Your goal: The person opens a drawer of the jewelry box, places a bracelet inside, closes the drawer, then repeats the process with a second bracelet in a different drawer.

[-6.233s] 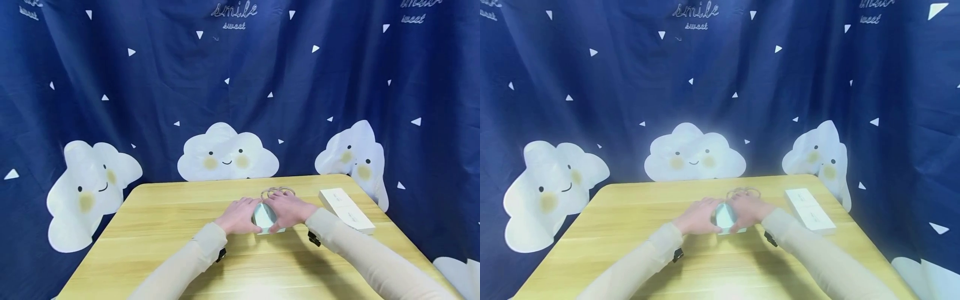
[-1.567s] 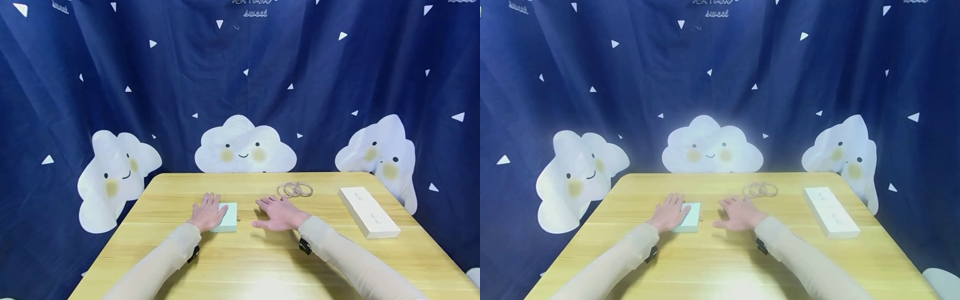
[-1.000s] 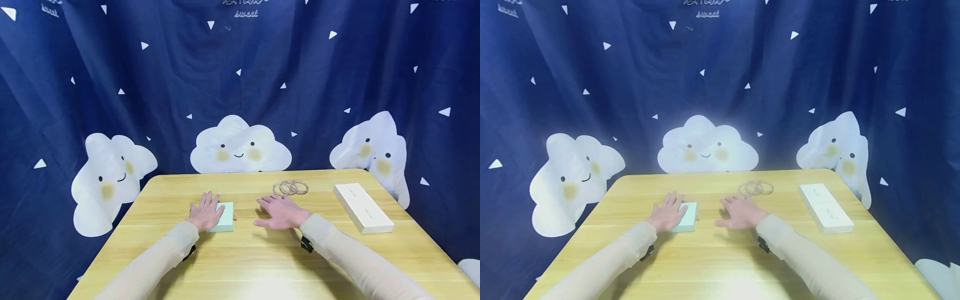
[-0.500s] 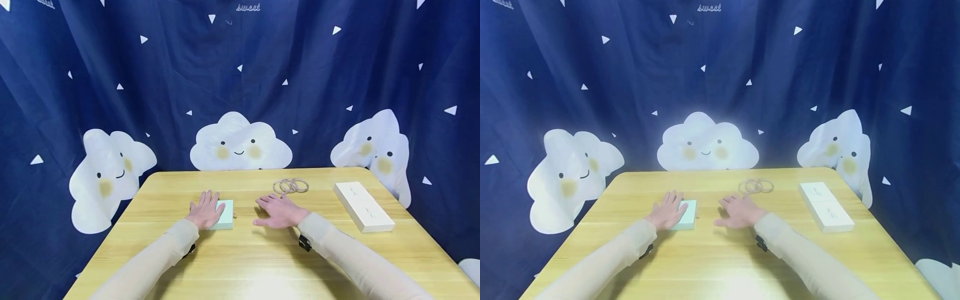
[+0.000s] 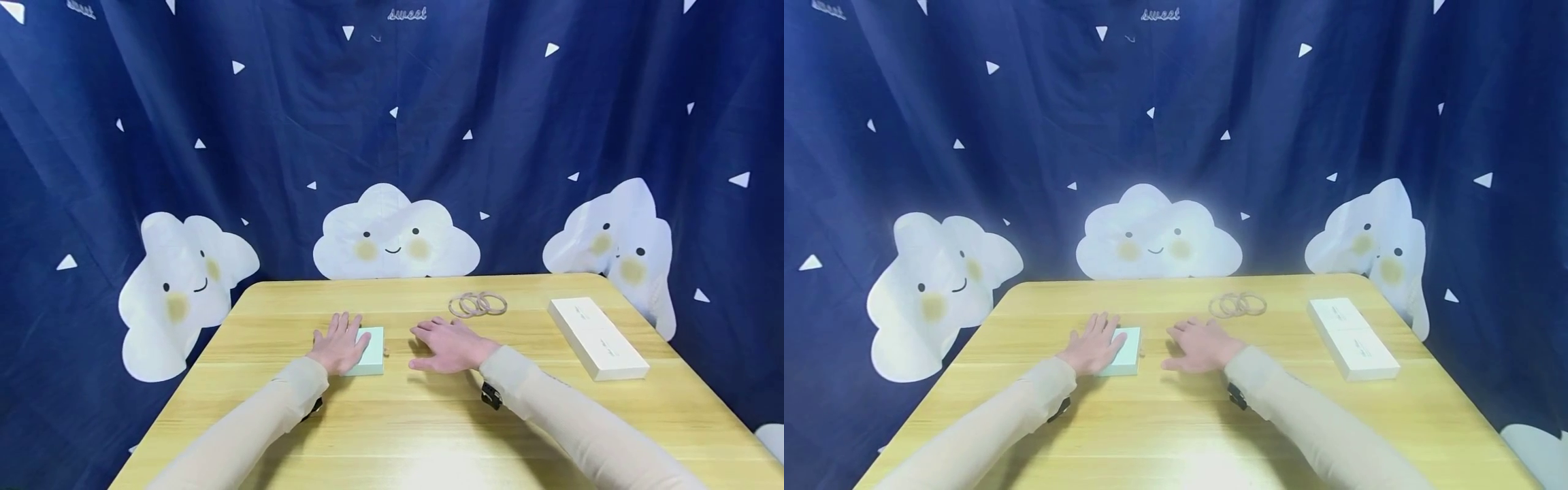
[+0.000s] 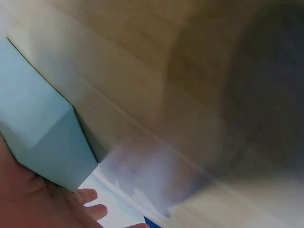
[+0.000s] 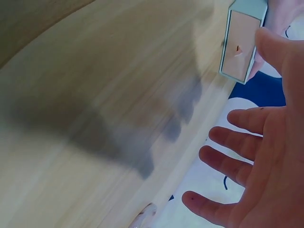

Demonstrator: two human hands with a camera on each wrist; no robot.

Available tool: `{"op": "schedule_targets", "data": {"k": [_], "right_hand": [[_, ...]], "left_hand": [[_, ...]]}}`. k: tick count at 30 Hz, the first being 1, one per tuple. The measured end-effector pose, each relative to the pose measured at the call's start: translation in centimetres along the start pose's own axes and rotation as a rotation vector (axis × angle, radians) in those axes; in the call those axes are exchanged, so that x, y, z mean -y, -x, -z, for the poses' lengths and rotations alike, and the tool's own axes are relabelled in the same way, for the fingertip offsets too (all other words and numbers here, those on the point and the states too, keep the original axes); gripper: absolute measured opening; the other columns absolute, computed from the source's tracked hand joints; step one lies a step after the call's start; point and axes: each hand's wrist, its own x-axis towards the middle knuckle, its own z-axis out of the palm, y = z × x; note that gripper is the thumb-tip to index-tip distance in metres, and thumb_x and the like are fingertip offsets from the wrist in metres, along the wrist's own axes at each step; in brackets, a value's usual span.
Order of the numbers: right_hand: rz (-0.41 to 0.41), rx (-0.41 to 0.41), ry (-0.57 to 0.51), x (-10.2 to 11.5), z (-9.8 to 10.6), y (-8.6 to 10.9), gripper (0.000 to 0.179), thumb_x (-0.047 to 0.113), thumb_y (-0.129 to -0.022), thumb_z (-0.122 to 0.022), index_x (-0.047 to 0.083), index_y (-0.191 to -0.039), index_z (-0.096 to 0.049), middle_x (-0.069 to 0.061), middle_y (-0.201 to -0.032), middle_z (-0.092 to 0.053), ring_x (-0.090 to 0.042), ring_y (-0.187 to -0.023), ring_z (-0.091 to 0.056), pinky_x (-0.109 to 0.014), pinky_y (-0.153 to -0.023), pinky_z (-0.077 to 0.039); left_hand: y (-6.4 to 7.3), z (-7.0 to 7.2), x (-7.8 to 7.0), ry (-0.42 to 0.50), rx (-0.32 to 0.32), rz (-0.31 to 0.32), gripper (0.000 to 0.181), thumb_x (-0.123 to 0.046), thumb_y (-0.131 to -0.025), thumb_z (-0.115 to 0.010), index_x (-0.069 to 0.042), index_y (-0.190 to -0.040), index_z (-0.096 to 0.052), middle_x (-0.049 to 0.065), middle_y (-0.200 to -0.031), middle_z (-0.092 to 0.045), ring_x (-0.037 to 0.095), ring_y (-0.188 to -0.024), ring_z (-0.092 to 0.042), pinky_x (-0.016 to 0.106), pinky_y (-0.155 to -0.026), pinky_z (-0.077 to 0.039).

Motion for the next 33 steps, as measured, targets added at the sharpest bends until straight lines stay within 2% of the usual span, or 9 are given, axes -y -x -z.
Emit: {"op": "schedule_targets", "data": {"k": [16,24,30,33], "right_hand": [[0.05,0.003,-0.004,0.5,-0.5,-0.8,0.07,0.058,-0.097,-0.056,0.013,-0.15,-0.049,-0.011,-0.154,-0.048,-0.032,-0.142,-0.043,-0.066,-0.108,-0.037],[0.073,-0.005,-0.014,1.0,-0.5,-1.6,0.066,0.056,-0.097,-0.058,0.013,-0.147,-0.052,-0.012,-0.152,-0.05,-0.033,-0.141,-0.045,-0.064,-0.108,-0.039],[0.091,-0.009,0.014,1.7,-0.8,-2.4,0.064,0.054,-0.097,-0.059,0.014,-0.147,-0.053,-0.009,-0.15,-0.053,-0.03,-0.139,-0.048,-0.057,-0.109,-0.042],[0.105,-0.017,0.025,2.0,-1.0,-2.9,0.062,0.052,-0.097,-0.06,0.015,-0.146,-0.054,-0.008,-0.148,-0.055,-0.03,-0.137,-0.05,-0.058,-0.108,-0.043]], "left_hand": [[-0.4,-0.5,0.2,0.02,0.006,0.003,0.071,-0.057,-0.106,-0.02,-0.016,-0.163,-0.017,0.02,-0.168,-0.01,0.038,-0.156,-0.002,0.078,-0.112,-0.008],[-0.3,0.1,0.0,-0.017,-0.004,-0.002,0.07,-0.057,-0.106,-0.021,-0.016,-0.163,-0.019,0.021,-0.168,-0.013,0.04,-0.156,-0.005,0.079,-0.111,-0.01],[-0.4,-0.1,0.0,-0.048,0.002,0.009,0.071,-0.059,-0.106,-0.018,-0.018,-0.163,-0.018,0.019,-0.168,-0.012,0.038,-0.156,-0.004,0.079,-0.111,-0.01],[-0.3,-0.2,-0.1,-0.047,-0.002,0.016,0.071,-0.06,-0.105,-0.017,-0.019,-0.163,-0.017,0.018,-0.169,-0.012,0.038,-0.156,-0.003,0.078,-0.112,-0.009]]}}
